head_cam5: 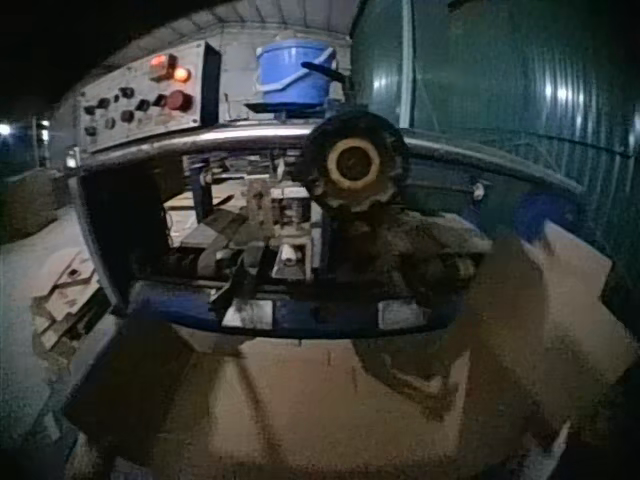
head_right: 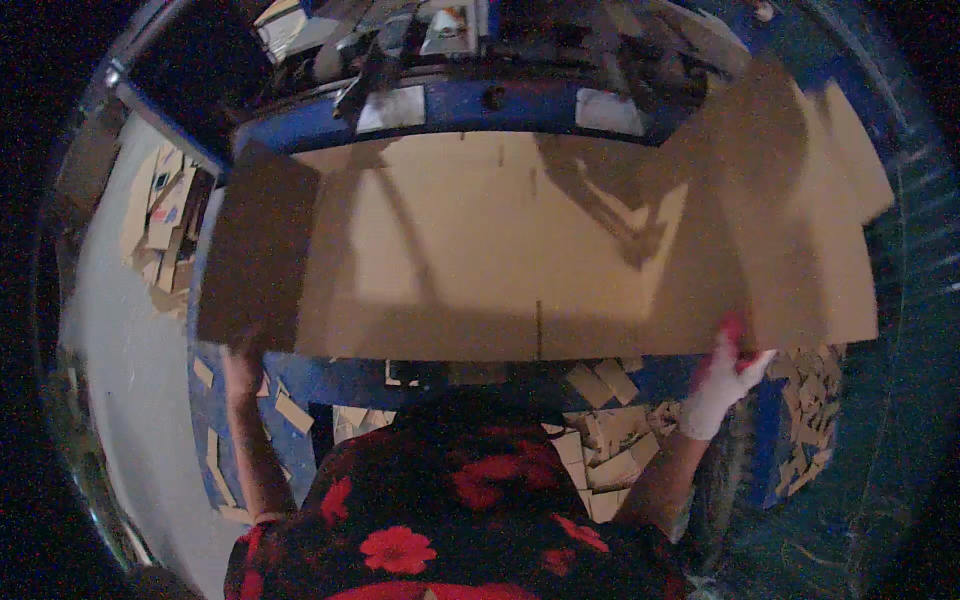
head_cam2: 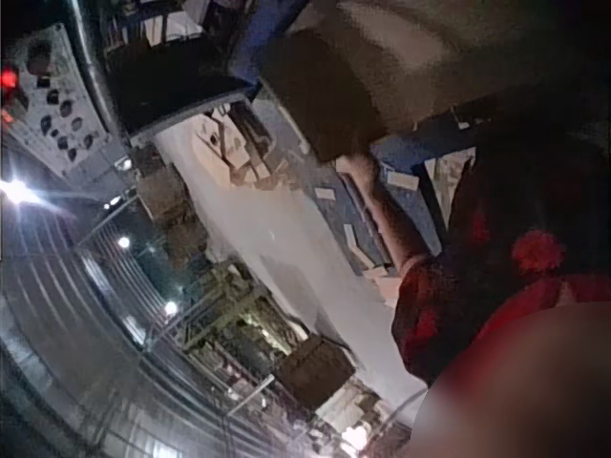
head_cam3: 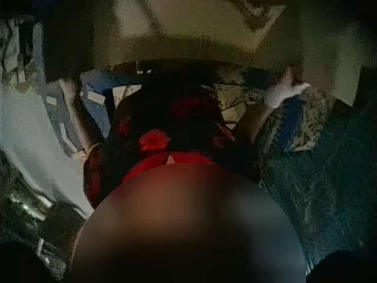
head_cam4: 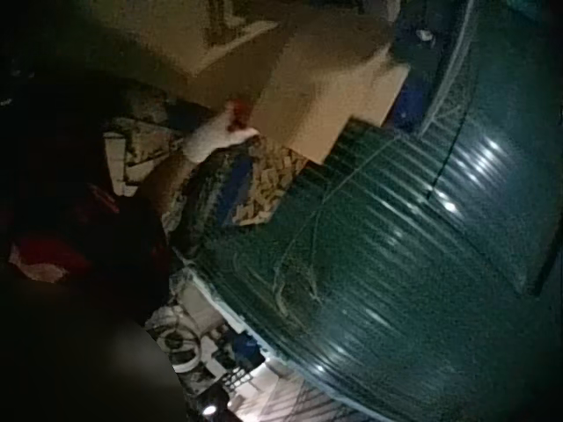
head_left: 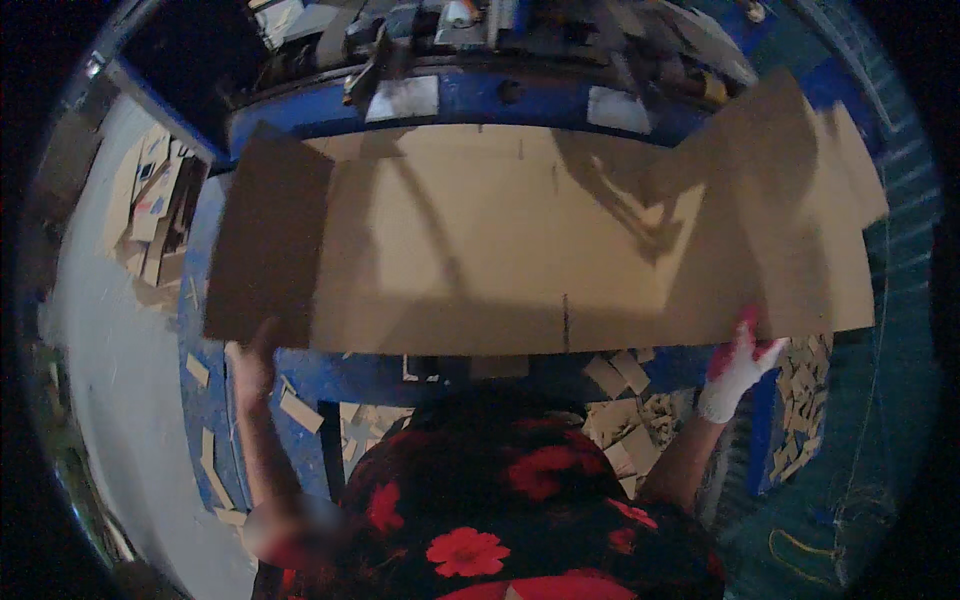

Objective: The person repeatedly places flat cardboard sheets onto a machine, folds the flaps, and removes the formed boxes. The person then stacks the finished boxes and briefly adjusts the machine controls.

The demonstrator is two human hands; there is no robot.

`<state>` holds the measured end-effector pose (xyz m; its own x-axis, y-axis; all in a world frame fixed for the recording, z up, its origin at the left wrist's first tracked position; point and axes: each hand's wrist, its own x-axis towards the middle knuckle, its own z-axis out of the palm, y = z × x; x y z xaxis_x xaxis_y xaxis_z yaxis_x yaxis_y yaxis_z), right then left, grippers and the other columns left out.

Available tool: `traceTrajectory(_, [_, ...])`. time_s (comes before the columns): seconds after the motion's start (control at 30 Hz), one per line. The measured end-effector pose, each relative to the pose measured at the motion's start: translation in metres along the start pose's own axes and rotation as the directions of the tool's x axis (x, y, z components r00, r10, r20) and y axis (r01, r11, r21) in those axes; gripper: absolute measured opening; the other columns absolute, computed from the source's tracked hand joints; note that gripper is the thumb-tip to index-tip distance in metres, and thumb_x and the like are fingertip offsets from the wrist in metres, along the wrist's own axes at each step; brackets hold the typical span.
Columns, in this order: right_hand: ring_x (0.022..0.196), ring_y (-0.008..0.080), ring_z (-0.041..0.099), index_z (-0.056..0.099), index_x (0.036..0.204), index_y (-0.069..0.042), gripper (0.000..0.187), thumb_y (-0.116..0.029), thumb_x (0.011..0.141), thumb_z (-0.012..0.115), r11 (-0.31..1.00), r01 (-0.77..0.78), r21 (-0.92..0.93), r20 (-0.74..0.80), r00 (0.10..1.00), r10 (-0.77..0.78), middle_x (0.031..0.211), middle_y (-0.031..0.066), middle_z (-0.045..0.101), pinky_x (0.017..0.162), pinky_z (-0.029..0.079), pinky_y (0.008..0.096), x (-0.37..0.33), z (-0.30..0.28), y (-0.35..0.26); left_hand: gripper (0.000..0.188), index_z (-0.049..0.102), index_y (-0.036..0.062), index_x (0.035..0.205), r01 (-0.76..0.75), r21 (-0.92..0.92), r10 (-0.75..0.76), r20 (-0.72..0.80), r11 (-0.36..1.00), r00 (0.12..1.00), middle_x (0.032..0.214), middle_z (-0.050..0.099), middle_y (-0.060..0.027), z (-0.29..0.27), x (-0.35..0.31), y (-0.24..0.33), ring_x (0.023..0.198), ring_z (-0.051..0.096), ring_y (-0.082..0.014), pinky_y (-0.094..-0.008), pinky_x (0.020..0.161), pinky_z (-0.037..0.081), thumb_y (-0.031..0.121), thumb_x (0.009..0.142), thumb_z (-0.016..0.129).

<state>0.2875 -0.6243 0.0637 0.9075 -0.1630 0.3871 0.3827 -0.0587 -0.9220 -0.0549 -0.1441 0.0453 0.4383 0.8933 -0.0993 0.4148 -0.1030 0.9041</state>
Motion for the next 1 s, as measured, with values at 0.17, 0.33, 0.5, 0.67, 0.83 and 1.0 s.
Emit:
traceTrajectory(0.17, [0.118,0.0360,0.048,0.053,0.123,-0.009,0.047,-0.016,0.078,0.065,0.441,0.869,-0.224,0.966,0.257,-0.018,0.134,0.0150,0.044,0.098,0.038,0.0496,-0.049,0.075,-0.014,0.035,0.055,0.0008,0.119,-0.415,0.230,0.370,0.215,0.880,0.904,0.121,0.056,-0.0190,0.066,-0.004,0.003,0.113,0.053,-0.0319,-0.0364,0.093,0.043,0.011,0.086,0.061])
traceTrajectory(0.33, [0.121,0.0422,0.043,0.057,0.121,-0.015,0.052,-0.013,0.069,0.063,0.293,0.953,-0.076,0.997,0.065,0.045,0.131,0.0162,0.047,0.097,0.033,0.0565,-0.053,0.108,-0.016,0.079,0.033,0.0046,0.142,-0.808,0.356,0.659,0.468,0.469,0.589,0.142,0.038,-0.0168,0.107,-0.004,0.030,0.130,0.038,-0.0367,-0.0430,0.105,0.036,-0.004,0.068,0.060])
traceTrajectory(0.5, [0.115,0.0402,0.047,0.057,0.120,-0.017,0.049,-0.012,0.071,0.060,0.318,0.944,-0.084,0.990,0.116,-0.080,0.126,0.0152,0.051,0.090,0.039,0.0541,-0.028,0.106,-0.023,0.072,0.042,0.0039,0.137,-0.806,0.255,0.689,0.420,0.534,0.590,0.134,0.049,-0.0165,0.116,0.016,0.069,0.125,0.046,-0.0355,-0.0429,0.105,0.036,-0.003,0.068,0.061])
traceTrajectory(0.67, [0.111,0.0342,0.050,0.056,0.123,-0.019,0.045,-0.014,0.077,0.055,0.071,0.986,-0.153,0.967,0.164,-0.197,0.126,0.0130,0.051,0.086,0.044,0.0481,0.016,0.144,0.007,0.062,0.046,0.0044,0.134,-0.833,0.253,0.764,0.333,0.492,0.552,0.132,0.051,-0.0171,0.155,0.070,0.082,0.123,0.047,-0.0357,-0.0420,0.104,0.037,0.000,0.074,0.059])
traceTrajectory(0.83, [0.109,0.0325,0.051,0.061,0.119,-0.025,0.040,-0.017,0.081,0.055,0.116,0.973,-0.197,0.901,0.227,-0.370,0.122,0.0103,0.053,0.091,0.043,0.0475,0.049,0.195,0.062,0.053,0.047,0.0052,0.134,-0.848,0.247,0.794,0.302,0.470,0.528,0.135,0.048,-0.0164,0.189,0.130,0.086,0.125,0.044,-0.0365,-0.0408,0.104,0.037,0.002,0.081,0.051])
traceTrajectory(1.0, [0.118,0.0343,0.047,0.059,0.121,-0.020,0.046,-0.006,0.079,0.051,0.201,0.957,-0.209,0.908,0.266,-0.323,0.130,0.0127,0.050,0.101,0.035,0.0472,0.090,0.242,0.096,0.055,0.047,0.0099,0.134,-0.843,0.405,0.802,0.333,0.354,0.496,0.128,0.050,-0.0137,0.223,0.181,0.091,0.117,0.048,-0.0346,-0.0390,0.100,0.040,0.003,0.080,0.052])
